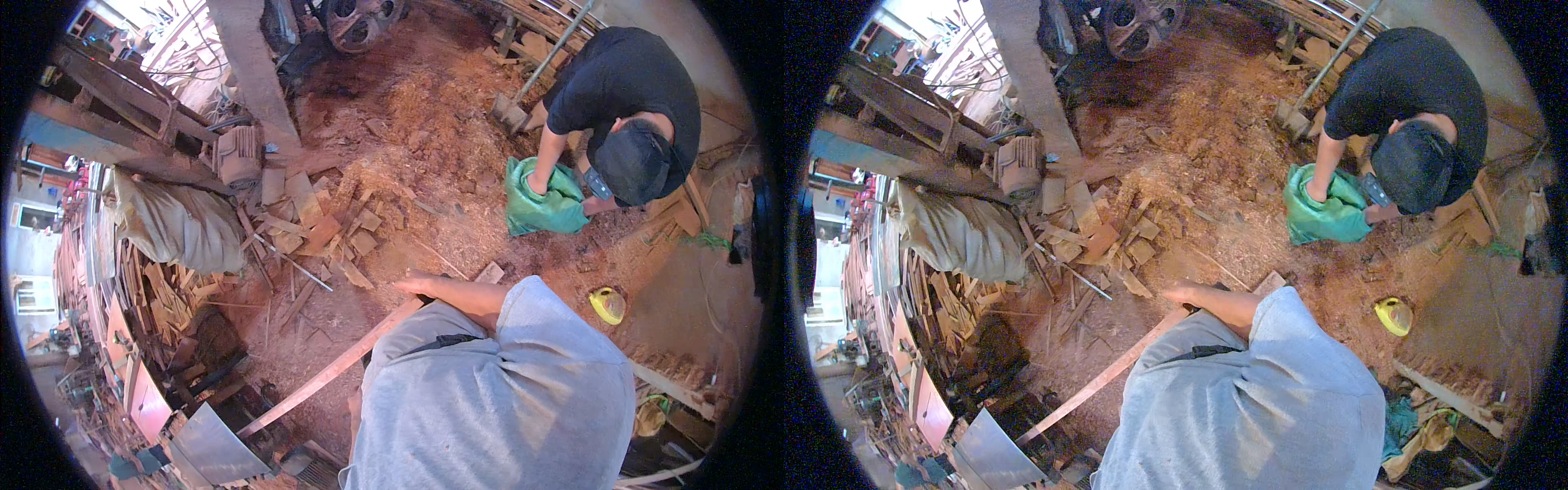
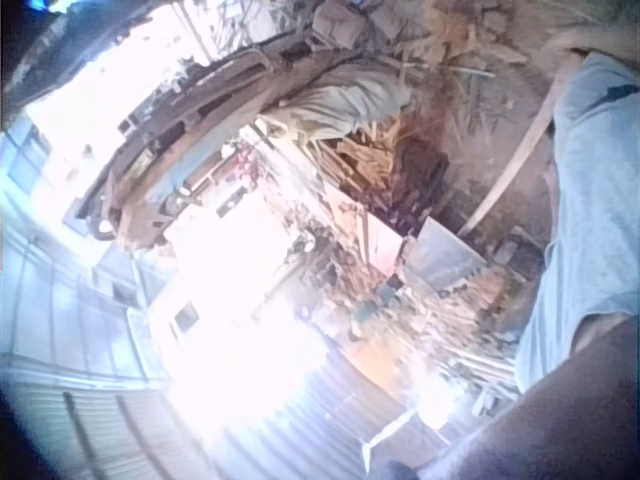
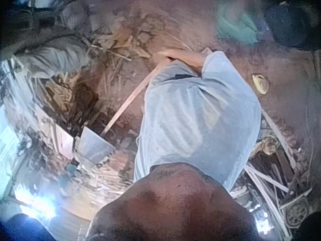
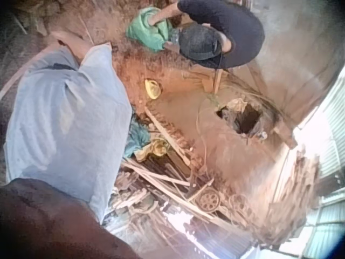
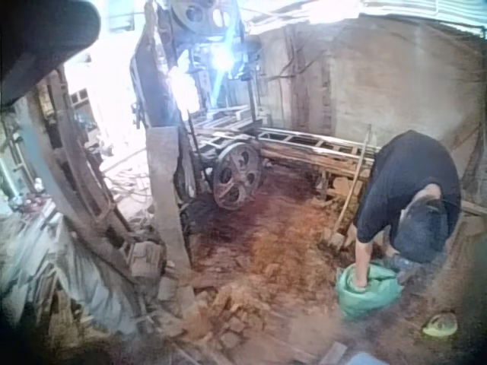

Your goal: The person measures several wooden planks on the floor using a tape measure, then stacks them together. The person handles each plank individually, measures its length, and places it on a growing pile.

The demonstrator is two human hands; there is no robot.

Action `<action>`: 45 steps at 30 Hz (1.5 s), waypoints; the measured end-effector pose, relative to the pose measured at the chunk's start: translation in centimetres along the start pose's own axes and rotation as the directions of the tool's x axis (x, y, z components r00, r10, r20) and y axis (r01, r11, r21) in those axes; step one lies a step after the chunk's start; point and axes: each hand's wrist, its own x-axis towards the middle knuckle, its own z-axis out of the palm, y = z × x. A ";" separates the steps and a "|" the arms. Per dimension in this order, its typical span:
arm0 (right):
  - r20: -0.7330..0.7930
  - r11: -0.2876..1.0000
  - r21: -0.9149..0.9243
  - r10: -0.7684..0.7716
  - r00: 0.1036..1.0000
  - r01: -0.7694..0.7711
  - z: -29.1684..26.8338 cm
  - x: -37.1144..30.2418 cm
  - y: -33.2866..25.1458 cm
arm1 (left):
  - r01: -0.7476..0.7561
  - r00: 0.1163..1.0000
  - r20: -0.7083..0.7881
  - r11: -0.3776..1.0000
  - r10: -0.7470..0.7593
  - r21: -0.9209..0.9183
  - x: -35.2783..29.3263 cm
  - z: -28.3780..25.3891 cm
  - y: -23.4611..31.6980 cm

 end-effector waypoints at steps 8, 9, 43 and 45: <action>-0.021 0.997 0.060 0.045 0.999 -0.043 2.5 3.6 3.3 | -0.123 0.992 -0.033 0.987 0.120 -0.100 -0.7 0.1 0.2; -0.039 0.997 0.046 0.066 0.997 -0.064 1.6 3.2 4.3 | -0.162 0.986 -0.041 0.986 0.164 0.042 -2.5 -1.0 4.1; 0.407 0.109 -0.125 -0.901 0.151 0.986 -10.5 -19.8 -2.1 | -0.642 0.755 0.076 0.712 0.651 0.283 -6.2 -5.6 24.4; 0.424 0.117 -0.114 -0.892 0.155 0.987 -10.7 -19.9 -2.7 | -0.651 0.748 0.069 0.709 0.660 0.273 -6.3 -5.7 24.0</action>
